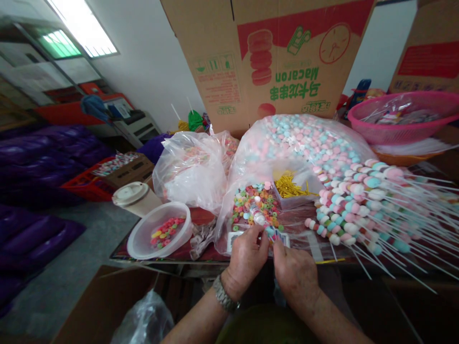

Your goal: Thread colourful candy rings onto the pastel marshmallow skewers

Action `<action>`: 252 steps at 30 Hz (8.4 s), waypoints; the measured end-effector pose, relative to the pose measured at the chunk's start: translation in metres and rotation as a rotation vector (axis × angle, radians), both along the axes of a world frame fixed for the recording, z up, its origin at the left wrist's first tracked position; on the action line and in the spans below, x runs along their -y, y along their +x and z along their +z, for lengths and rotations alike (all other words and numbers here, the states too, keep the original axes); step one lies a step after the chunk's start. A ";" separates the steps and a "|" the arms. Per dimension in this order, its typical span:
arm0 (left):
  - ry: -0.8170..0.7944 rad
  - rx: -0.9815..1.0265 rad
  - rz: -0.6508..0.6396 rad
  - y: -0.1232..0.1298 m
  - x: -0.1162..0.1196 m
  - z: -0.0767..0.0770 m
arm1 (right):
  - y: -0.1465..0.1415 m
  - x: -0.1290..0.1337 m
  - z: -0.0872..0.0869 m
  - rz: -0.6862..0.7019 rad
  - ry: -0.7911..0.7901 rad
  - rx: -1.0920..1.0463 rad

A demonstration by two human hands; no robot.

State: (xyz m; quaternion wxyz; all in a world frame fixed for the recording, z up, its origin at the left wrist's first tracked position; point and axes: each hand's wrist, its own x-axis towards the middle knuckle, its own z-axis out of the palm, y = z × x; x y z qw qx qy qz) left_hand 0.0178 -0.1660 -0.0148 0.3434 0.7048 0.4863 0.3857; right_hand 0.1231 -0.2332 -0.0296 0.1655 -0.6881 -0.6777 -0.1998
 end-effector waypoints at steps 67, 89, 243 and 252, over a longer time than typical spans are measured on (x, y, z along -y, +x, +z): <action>-0.886 0.630 -0.321 0.019 0.005 0.001 | 0.048 -0.008 0.015 0.198 -0.234 -1.392; -0.968 0.595 -0.282 0.018 0.000 0.010 | 0.040 -0.017 0.012 0.061 -0.201 -1.776; -0.807 0.280 -0.321 -0.067 0.003 0.057 | -0.001 -0.009 0.043 0.362 -0.151 -0.927; -1.134 0.798 -0.366 -0.030 0.032 0.039 | -0.014 0.005 0.041 0.366 -0.131 -1.086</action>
